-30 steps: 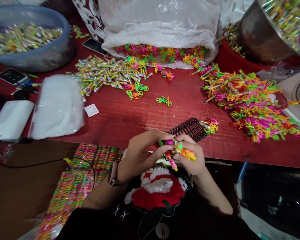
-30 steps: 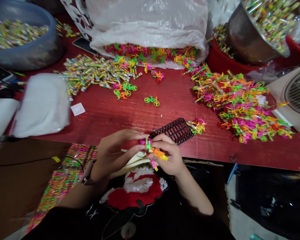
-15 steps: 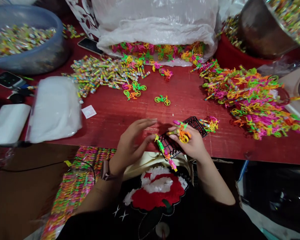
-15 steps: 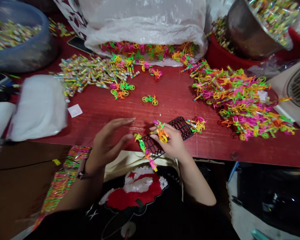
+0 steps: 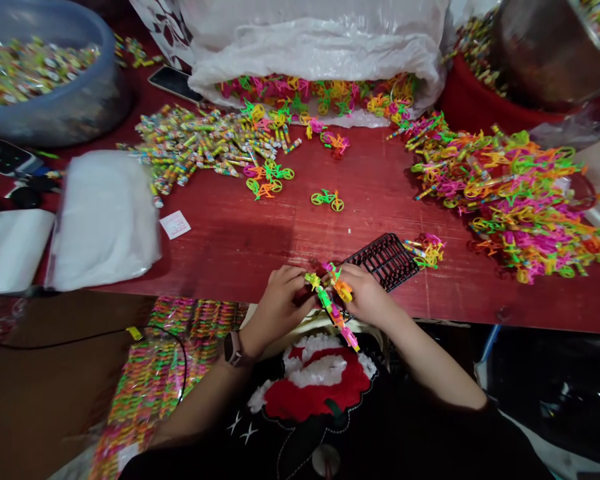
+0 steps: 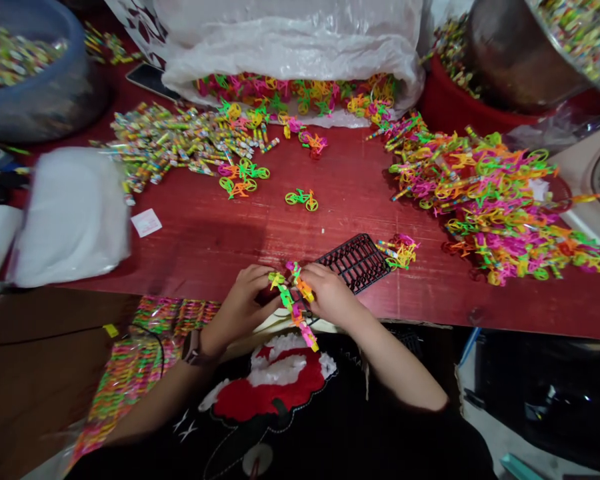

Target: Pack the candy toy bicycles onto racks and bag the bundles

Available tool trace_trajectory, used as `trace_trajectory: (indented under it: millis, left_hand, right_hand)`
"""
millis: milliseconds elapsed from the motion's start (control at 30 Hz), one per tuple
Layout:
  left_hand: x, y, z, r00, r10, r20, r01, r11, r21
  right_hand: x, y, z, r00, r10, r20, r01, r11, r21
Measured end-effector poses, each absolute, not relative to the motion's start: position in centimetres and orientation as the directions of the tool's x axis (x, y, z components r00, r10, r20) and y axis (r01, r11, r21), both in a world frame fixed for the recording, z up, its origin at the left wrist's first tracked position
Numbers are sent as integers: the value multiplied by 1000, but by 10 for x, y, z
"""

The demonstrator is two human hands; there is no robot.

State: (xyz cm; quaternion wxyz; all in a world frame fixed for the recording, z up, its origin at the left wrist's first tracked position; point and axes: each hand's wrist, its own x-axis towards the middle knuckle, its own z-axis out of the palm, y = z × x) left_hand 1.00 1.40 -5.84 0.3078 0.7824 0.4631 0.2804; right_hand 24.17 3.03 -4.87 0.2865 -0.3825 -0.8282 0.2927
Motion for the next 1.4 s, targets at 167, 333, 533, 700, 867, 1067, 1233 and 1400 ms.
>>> trace_trajectory:
  millis: [167,333,533,700,867,1067,1233,1400]
  left_hand:
    - [14,18,-65,397,900,181,559,-394,730]
    - [14,18,-68,376,901,215,553,-405,729]
    - [18,19,-63,365,913,181,577,-374,726]
    - [20,21,-60,362,920,149,612,-355,707]
    - [20,23,-61,363,917,167,612,-370,700]
    - [20,25,-61,395,904,163,594,-387,705]
    - [20,24,-61,392,905,164,599,-387,701]
    - [20,24,-60,386,906,172,583,-384,716]
  right_hand:
    - [235,28,-50,-577,781,237,504,569,-650]
    - [231,26,-53,-554,801,228,509,542,-668]
    - [234,28,-48,-508,840,190,446,445,-777]
    - [241,28,-36,-294,938,184,413,298,-861]
    - [234,25,-36,-281,885,370,440,462,-770]
    - [236,24,-50,-267,898,351,402,435,-806]
    - [236,26,-48,-317,890,327,417,440,-795]
    - [245,26,-29,-344,886,310,427,442,-789]
